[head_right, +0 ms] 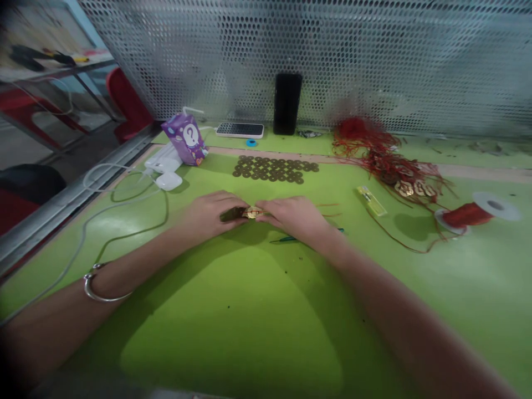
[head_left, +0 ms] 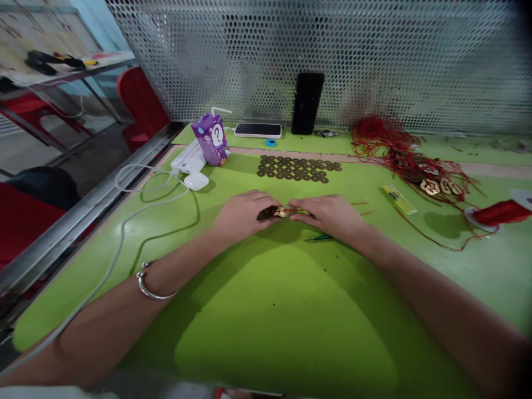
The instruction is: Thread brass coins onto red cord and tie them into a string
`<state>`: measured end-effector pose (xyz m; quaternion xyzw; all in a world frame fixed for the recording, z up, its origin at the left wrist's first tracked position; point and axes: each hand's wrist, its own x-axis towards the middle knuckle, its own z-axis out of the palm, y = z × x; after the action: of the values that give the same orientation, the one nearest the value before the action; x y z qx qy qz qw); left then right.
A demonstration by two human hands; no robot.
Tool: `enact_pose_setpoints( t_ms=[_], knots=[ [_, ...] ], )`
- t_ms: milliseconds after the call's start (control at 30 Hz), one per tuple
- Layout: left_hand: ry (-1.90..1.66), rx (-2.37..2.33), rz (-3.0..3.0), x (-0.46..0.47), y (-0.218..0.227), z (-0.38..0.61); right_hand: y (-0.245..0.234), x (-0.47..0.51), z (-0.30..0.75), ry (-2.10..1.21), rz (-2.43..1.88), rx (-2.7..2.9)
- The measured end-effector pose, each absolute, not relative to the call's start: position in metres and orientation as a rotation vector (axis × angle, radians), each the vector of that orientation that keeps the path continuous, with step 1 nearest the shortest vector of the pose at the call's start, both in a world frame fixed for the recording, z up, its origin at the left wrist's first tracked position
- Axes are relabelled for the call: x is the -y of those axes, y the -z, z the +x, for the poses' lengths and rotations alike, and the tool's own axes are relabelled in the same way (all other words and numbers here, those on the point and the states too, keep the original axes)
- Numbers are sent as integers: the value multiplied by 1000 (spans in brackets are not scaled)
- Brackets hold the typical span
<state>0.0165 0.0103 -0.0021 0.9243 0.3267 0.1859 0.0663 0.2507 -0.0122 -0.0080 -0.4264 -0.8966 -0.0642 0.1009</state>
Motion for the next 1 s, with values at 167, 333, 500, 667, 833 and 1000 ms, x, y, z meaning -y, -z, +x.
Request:
enact_pose_setpoints(
  t_ms=[167, 333, 500, 667, 833, 1000],
  knots=[
    [-615, -982, 2788, -10, 4, 17, 6, 13, 251, 213, -1244, 2672],
    [-607, -1017, 2766, -10, 2, 18, 5, 13, 251, 213, -1242, 2677],
    [-622, -991, 2778, -11, 3, 19, 5, 13, 252, 180, -1222, 2693],
    [-641, -911, 2817, -8, 3, 20, 4, 13, 251, 164, -1207, 2691],
    [-618, -891, 2818, -7, 1, 19, 3, 13, 251, 189, -1272, 2665],
    [-579, -924, 2822, -7, 1, 20, 3, 13, 252, 140, -1248, 2694]
  ],
)
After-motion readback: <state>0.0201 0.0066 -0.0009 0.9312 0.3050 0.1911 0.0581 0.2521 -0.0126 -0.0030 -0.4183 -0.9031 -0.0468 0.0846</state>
